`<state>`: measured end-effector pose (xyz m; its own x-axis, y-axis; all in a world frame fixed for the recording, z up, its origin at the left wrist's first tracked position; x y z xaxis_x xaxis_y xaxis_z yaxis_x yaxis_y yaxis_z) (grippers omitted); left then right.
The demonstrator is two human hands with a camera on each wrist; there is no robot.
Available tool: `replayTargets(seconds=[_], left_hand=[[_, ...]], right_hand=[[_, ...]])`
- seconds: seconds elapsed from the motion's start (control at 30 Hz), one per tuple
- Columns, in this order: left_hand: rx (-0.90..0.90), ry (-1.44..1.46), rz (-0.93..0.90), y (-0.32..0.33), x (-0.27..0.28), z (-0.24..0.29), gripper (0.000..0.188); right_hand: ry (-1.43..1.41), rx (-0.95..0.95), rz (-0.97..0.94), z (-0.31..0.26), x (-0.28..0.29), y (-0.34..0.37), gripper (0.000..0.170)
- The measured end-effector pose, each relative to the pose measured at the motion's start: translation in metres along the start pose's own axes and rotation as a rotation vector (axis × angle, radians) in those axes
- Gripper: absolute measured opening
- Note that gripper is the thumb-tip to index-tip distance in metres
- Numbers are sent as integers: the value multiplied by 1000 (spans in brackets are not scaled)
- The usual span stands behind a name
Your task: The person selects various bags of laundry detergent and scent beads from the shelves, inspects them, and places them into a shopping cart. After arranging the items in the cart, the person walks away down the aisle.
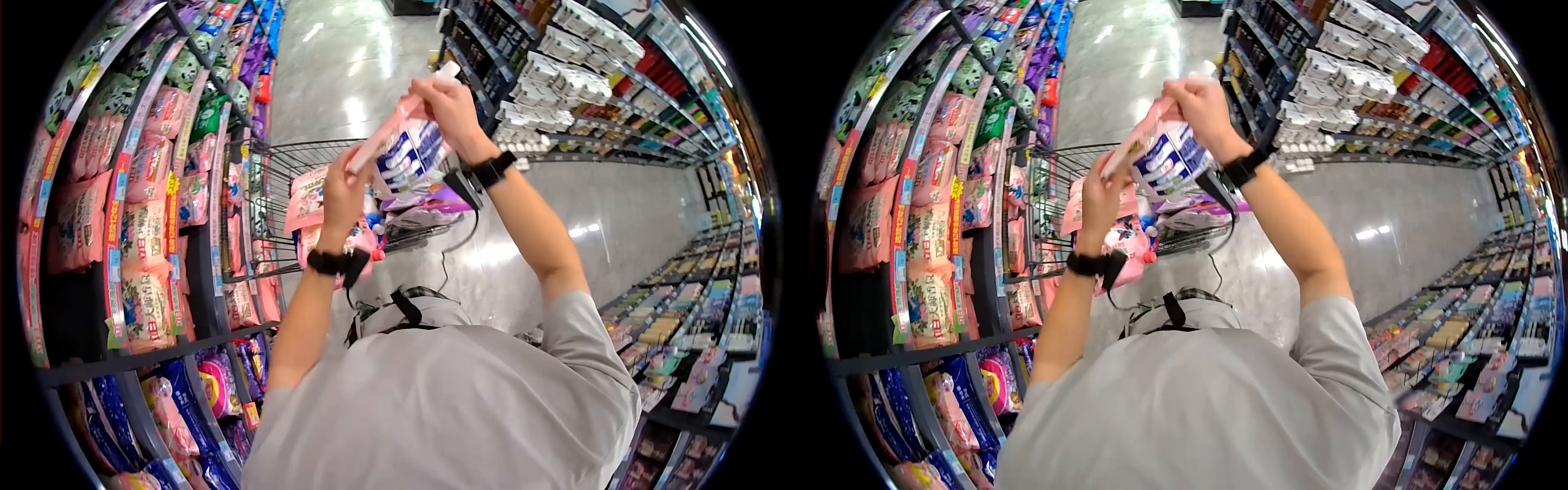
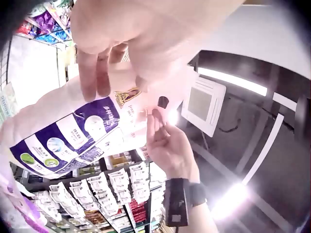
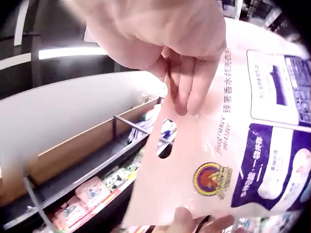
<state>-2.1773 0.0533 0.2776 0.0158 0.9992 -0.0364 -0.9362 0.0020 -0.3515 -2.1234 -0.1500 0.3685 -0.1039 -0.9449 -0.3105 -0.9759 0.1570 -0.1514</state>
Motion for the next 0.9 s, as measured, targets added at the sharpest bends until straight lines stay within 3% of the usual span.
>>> replayTargets(seconds=[0.03,0.1,0.17,0.2,0.3,0.37,0.43,0.5,0.6,0.63,0.73,0.9], left_hand=[[30,-87,68,-18,0,-16,22],[-34,-31,73,-39,-9,-18,18],[-310,-76,108,-42,-12,-4,22],[-223,-70,50,-31,-14,17,26],[-460,-233,-74,-1,-14,16,33],[-310,-255,-202,28,-16,-18,35],[-221,-233,-344,62,-20,-59,33],[-10,-248,-491,97,-26,-121,29],[112,-320,-630,123,-40,-140,26],[119,-327,-629,126,-44,-142,26],[0,-504,-629,134,-55,-146,22],[-67,-724,-634,142,-70,-149,19]], right_hand=[[12,15,60,1,11,-1,21],[-51,2,144,-2,25,-3,23],[44,52,181,-9,39,12,24],[36,38,215,-11,43,25,25],[133,-16,318,26,84,70,31],[177,-54,373,72,114,111,34],[324,-327,330,133,150,156,30],[181,-459,438,173,156,198,30],[283,-655,347,204,178,228,33],[277,-662,343,207,189,233,33],[297,-954,241,230,218,255,39],[404,-983,54,235,235,245,39]])
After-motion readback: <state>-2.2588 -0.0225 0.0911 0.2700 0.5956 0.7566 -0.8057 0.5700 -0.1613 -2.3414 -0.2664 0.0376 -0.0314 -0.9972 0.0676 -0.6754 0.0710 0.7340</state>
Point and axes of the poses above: each hand's wrist, its own y-axis away from the middle knuckle, its own x-axis out of the back of the hand, z = x × y, the point moved 7 cm from there along -y, towards the middle knuckle, and after that the axes turned 9 degrees about z, right-handed, at the moved point
